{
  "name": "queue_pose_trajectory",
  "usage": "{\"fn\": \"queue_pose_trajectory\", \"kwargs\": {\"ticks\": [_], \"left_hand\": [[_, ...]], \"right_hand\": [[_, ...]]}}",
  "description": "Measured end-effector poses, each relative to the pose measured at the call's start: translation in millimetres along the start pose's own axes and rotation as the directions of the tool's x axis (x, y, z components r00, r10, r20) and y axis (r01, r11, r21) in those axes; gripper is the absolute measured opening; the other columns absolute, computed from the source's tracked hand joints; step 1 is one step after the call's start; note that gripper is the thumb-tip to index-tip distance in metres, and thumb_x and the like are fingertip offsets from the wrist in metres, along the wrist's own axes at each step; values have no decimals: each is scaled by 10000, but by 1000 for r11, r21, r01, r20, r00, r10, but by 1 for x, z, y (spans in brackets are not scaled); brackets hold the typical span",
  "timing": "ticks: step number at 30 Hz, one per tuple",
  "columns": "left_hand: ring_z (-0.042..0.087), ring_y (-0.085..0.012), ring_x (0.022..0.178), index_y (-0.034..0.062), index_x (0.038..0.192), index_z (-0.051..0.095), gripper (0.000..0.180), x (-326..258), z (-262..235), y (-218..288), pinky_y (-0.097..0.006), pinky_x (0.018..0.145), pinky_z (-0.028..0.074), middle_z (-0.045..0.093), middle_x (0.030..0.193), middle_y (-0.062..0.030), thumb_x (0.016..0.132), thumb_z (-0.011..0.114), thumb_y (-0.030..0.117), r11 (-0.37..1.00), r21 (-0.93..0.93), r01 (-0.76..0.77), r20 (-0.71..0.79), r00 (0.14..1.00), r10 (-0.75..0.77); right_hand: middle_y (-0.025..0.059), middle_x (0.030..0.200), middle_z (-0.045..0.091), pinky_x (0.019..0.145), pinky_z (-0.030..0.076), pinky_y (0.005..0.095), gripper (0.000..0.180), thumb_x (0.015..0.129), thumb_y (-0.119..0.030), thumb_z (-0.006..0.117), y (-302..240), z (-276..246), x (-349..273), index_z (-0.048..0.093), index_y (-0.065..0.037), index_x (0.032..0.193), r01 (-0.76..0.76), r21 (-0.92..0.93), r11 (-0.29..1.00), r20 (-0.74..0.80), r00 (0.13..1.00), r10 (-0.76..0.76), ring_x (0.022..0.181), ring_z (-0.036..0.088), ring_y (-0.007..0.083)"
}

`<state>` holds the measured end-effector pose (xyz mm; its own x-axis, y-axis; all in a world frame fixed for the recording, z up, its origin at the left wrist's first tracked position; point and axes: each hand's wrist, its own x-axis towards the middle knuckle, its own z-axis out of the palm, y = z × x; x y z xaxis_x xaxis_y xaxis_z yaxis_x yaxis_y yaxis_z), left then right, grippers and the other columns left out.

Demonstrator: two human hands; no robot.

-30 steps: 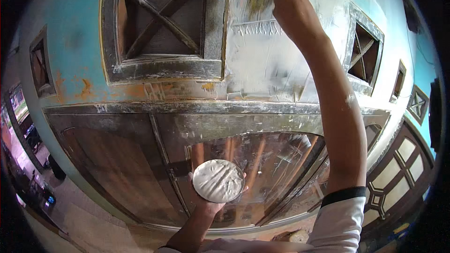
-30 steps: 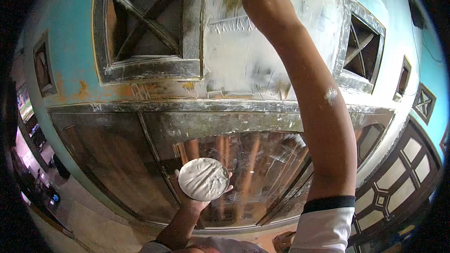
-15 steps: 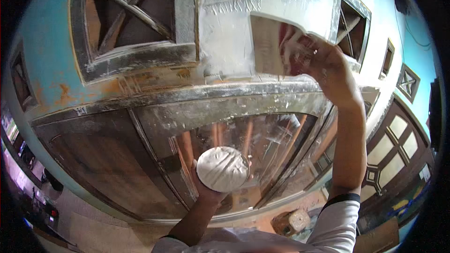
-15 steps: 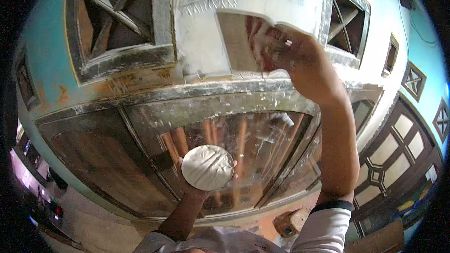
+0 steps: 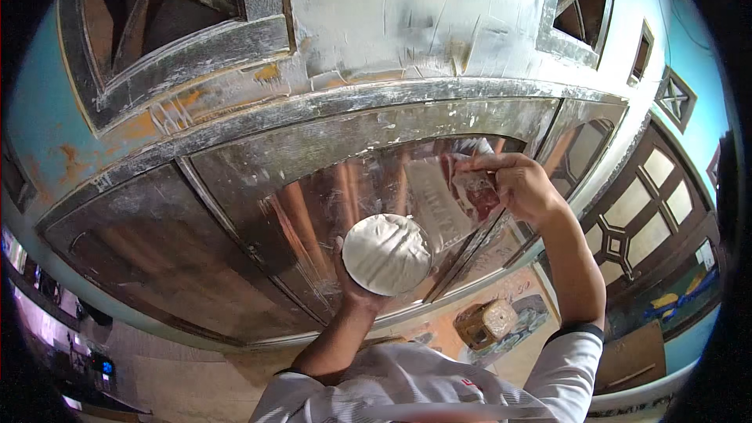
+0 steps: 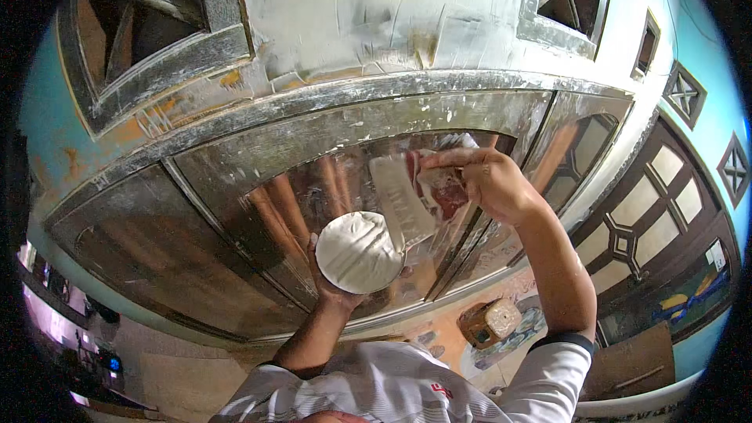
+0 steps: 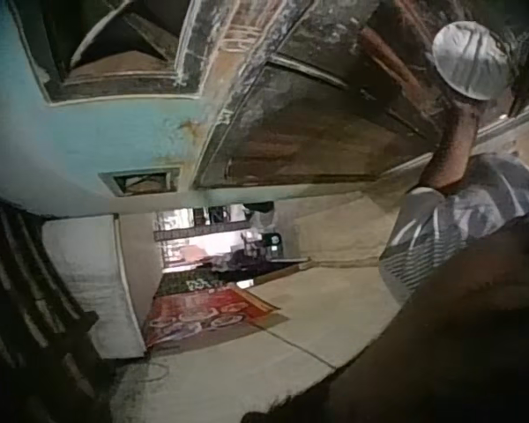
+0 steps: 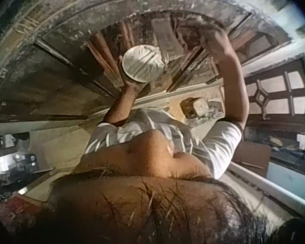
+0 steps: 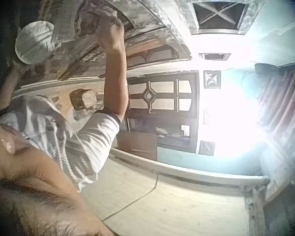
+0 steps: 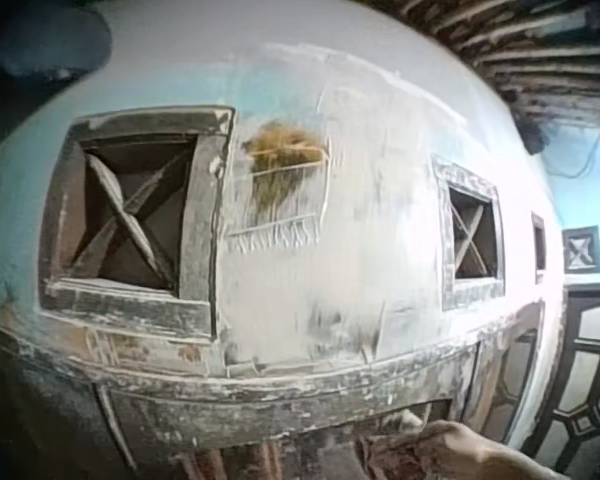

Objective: The person applies and smooths putty onto a wall using a handheld scraper, taking the material from a bowl.

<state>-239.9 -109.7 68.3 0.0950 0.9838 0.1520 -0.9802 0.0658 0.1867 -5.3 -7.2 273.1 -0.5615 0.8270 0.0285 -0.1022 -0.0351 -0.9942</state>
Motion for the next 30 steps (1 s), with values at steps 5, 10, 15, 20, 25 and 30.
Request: {"fn": "queue_pose_trajectory", "kwargs": {"ticks": [5,10,15,20,25,30], "left_hand": [[496,-422,1346,99,1476,476,872,-1,-1,-7,-632,1135,358,493,1507,-167,925,376,768,1000,18,2,-72,997,-1],[485,-457,1343,101,1498,437,868,4,2,-11,-693,1105,354,472,1511,-195,925,407,753,996,-34,84,78,994,-81],[448,-523,1348,146,1513,417,924,10,15,-18,-817,1048,301,431,1531,-221,853,478,788,982,-18,187,170,969,-182],[400,-562,1368,185,1528,402,965,15,10,-27,-817,1074,263,410,1548,-216,812,495,824,969,-110,221,146,968,-204],[381,-563,1386,190,1539,389,991,20,19,-35,-813,1079,263,407,1548,-225,799,502,839,971,-87,221,222,955,-198],[447,-464,1390,60,1481,459,845,30,8,-48,-634,1141,363,414,1547,-245,952,401,717,999,36,-23,-67,997,25]], "right_hand": [[145,1303,669,1060,493,337,538,719,166,501,-3,5,-31,692,54,1209,140,-406,903,169,983,-76,1186,648,236],[106,1133,656,910,532,349,453,724,150,742,4,12,-42,747,-48,1131,303,-762,572,169,946,-276,1084,663,262],[105,974,569,828,481,433,366,671,50,842,11,19,-43,772,-100,997,479,-873,94,323,711,-625,938,573,302],[125,897,591,862,497,417,220,806,121,687,9,0,-42,566,14,954,342,-907,245,228,889,-397,992,631,301],[47,958,605,873,504,307,164,946,103,594,17,-29,-39,519,0,1049,167,-594,787,-12,976,-216,1040,594,103],[24,1068,632,898,506,288,329,893,35,739,22,-57,-21,552,-15,1159,130,-313,941,63,991,-116,1043,601,98]]}}
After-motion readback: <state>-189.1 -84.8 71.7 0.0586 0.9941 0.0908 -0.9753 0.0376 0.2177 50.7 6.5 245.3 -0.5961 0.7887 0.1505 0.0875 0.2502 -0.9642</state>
